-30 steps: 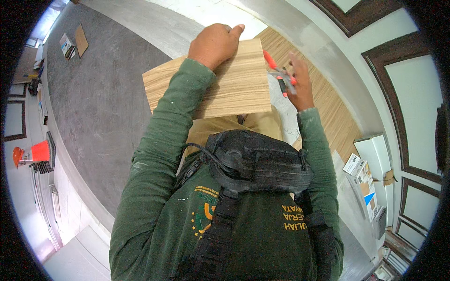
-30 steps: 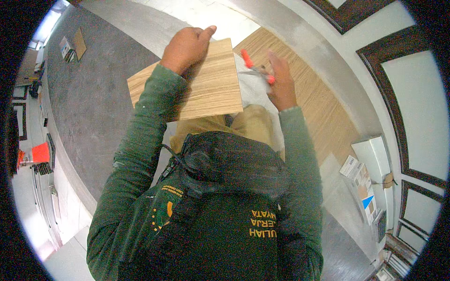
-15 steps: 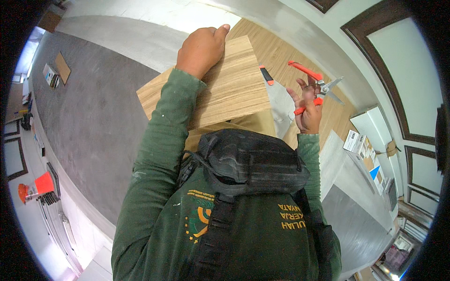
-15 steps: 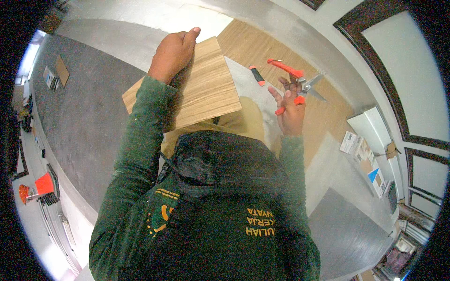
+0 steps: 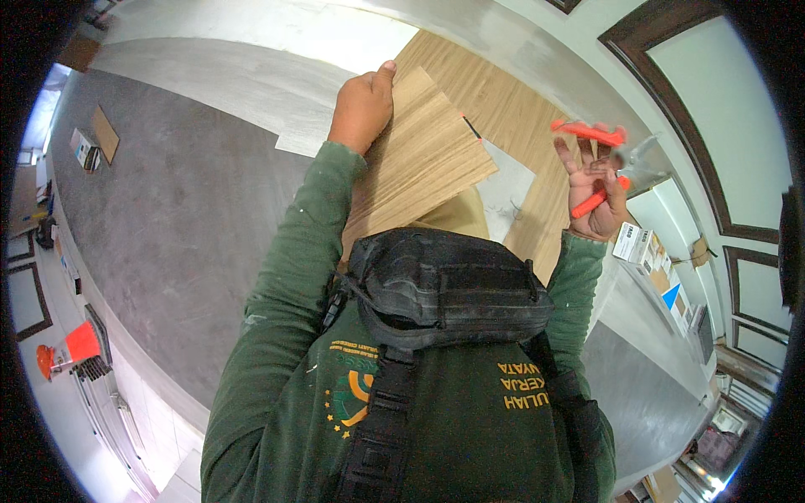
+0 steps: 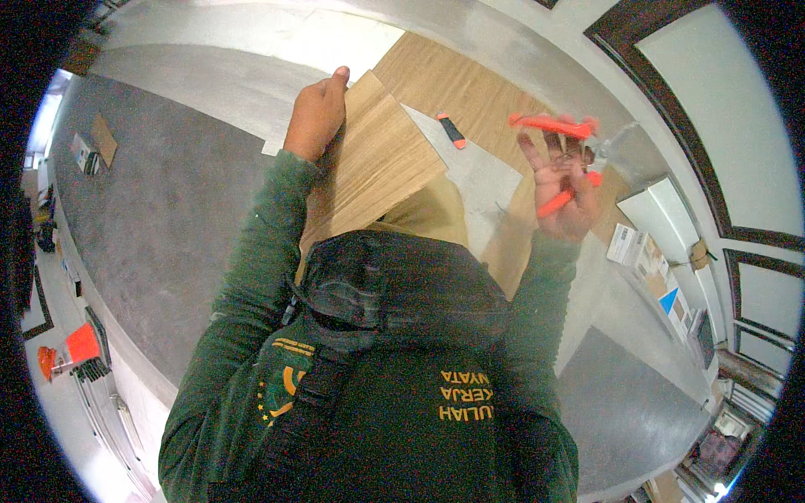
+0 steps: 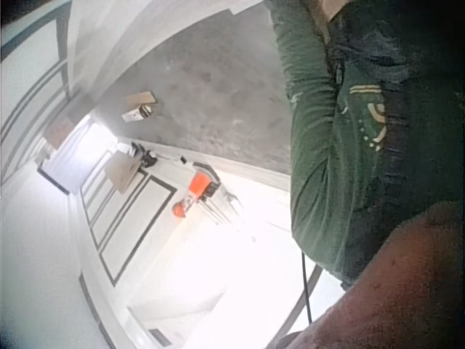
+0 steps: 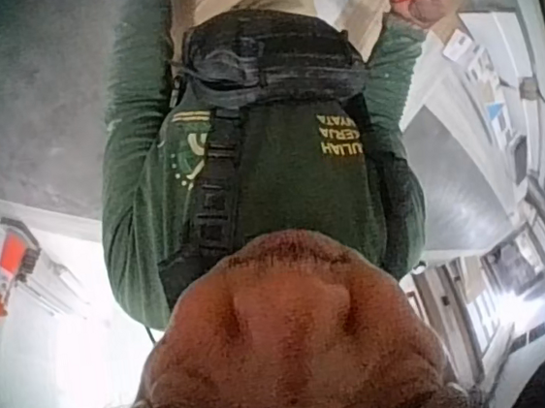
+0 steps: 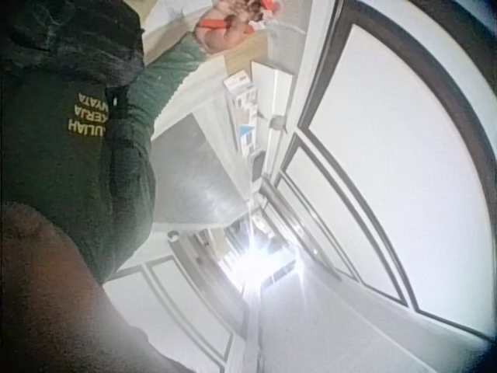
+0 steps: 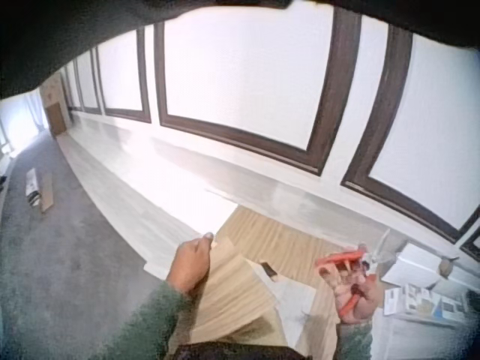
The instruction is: The person cuts a flooring plank using shears and a utility knife, then presses it onto the floor along a wall.
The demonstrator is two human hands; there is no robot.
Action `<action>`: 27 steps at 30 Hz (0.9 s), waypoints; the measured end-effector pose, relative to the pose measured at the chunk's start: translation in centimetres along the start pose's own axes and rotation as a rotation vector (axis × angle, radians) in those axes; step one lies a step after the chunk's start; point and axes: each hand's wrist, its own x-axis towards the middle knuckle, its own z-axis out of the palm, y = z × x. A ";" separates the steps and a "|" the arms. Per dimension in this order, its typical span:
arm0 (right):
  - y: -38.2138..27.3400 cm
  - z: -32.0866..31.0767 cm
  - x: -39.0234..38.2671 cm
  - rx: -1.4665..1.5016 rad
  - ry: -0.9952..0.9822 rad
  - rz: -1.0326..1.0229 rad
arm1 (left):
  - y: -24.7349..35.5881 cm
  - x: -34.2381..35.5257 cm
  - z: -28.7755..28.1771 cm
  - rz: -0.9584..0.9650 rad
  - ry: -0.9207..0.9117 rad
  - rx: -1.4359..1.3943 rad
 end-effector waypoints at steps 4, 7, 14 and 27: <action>1.6 1.6 -0.7 -0.316 -0.013 0.212 | -1.1 -1.3 1.8 0.047 0.020 0.040; 3.5 2.6 -1.8 -0.454 0.002 0.402 | -0.7 -2.6 2.3 0.012 -0.033 0.071; 3.2 2.0 -3.2 -0.554 0.019 0.471 | 0.0 -5.3 2.3 0.186 -0.149 0.105; 0.6 1.2 -5.2 -0.791 -0.066 0.584 | -0.7 -3.8 2.1 0.198 -0.183 0.019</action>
